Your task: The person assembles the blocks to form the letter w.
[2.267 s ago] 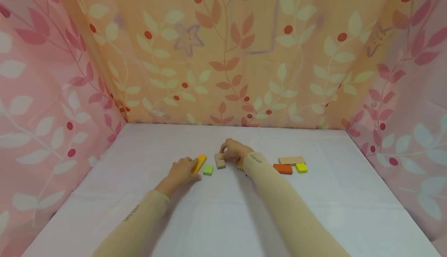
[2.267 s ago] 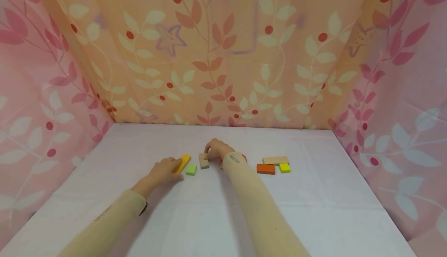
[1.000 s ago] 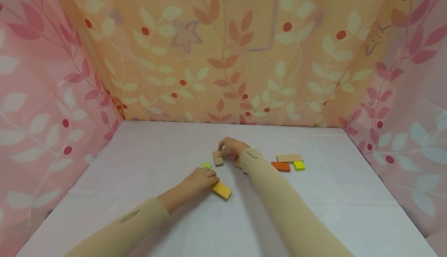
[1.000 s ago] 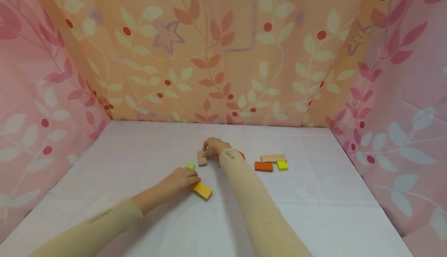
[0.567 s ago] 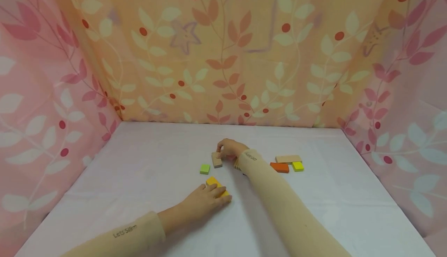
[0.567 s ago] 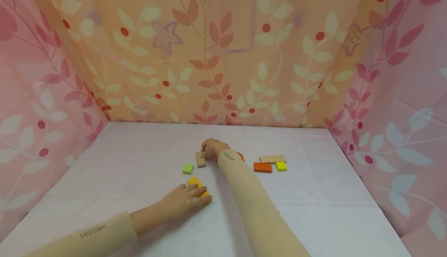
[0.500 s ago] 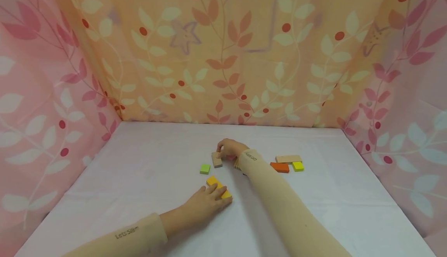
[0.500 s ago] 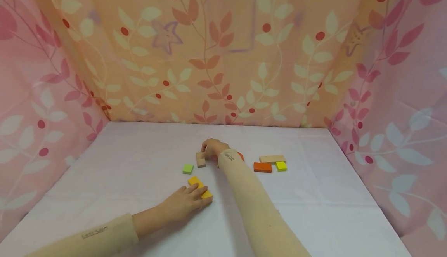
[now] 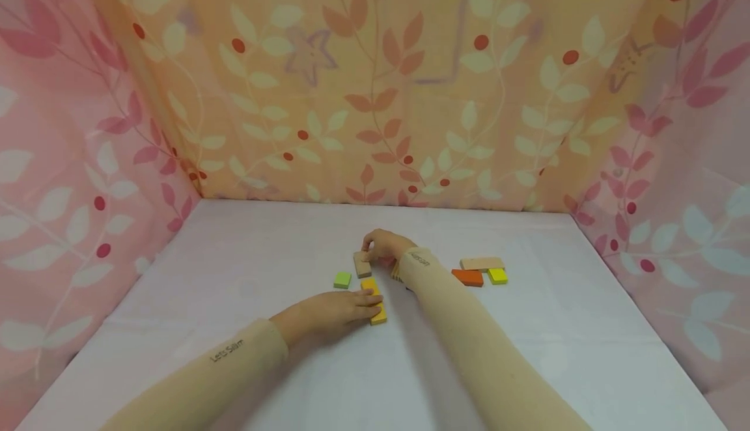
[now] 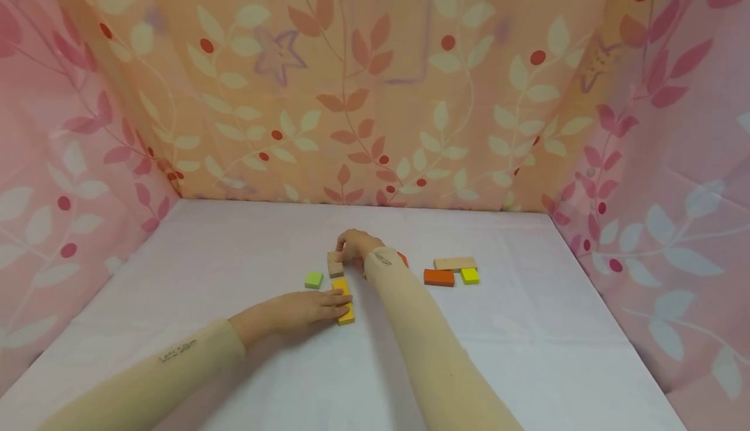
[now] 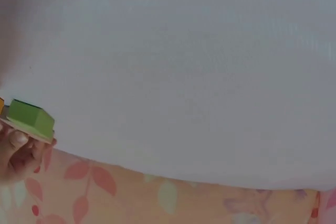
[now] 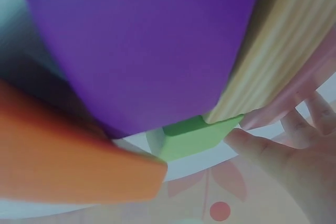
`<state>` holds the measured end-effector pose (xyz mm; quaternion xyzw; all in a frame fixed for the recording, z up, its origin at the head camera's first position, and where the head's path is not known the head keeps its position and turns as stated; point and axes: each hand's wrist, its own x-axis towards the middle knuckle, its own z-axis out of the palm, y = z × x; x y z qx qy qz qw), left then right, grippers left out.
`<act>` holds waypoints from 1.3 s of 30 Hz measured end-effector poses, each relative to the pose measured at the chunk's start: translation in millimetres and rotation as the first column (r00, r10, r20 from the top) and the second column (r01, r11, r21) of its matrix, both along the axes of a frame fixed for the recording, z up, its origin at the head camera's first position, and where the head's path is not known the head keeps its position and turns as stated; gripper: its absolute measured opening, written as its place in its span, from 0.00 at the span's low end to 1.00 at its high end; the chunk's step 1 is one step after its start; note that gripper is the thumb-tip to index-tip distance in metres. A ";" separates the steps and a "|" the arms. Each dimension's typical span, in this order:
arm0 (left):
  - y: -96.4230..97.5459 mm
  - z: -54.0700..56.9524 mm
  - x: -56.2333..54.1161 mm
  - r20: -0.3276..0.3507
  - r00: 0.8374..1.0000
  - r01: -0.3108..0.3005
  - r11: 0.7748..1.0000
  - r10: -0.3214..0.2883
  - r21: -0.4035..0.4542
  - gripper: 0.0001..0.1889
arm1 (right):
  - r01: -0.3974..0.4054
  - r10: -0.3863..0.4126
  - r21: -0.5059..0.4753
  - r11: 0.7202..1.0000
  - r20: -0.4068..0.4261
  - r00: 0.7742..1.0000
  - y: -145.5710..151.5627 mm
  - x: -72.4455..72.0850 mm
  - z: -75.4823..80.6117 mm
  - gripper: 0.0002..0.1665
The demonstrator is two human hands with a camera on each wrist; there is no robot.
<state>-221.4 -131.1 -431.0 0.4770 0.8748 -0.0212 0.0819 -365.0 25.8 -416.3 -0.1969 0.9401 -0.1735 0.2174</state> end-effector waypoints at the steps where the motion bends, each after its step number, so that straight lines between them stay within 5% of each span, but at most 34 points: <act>1: -1.7 0.8 -1.8 0.004 1.000 0.002 1.000 -0.002 0.013 0.22 | 0.002 -0.002 -0.003 1.000 -0.001 1.000 -0.5 -0.6 0.1 0.09; 9: -6.0 1.7 -5.9 0.046 0.997 -0.063 0.993 0.059 0.099 0.20 | 0.009 -0.009 -0.009 1.000 0.015 1.000 0.2 -3.2 -1.6 0.09; 27: -7.5 -2.1 -4.8 -0.041 0.999 -0.010 0.992 0.015 0.125 0.19 | -0.011 0.011 -0.047 0.999 0.000 1.000 -2.3 3.6 -3.2 0.09; 39: 2.8 -3.8 6.4 -0.088 0.990 -0.113 0.993 0.112 -0.011 0.22 | 0.011 -0.011 -0.007 1.000 -0.066 0.998 -0.7 8.1 -5.4 0.13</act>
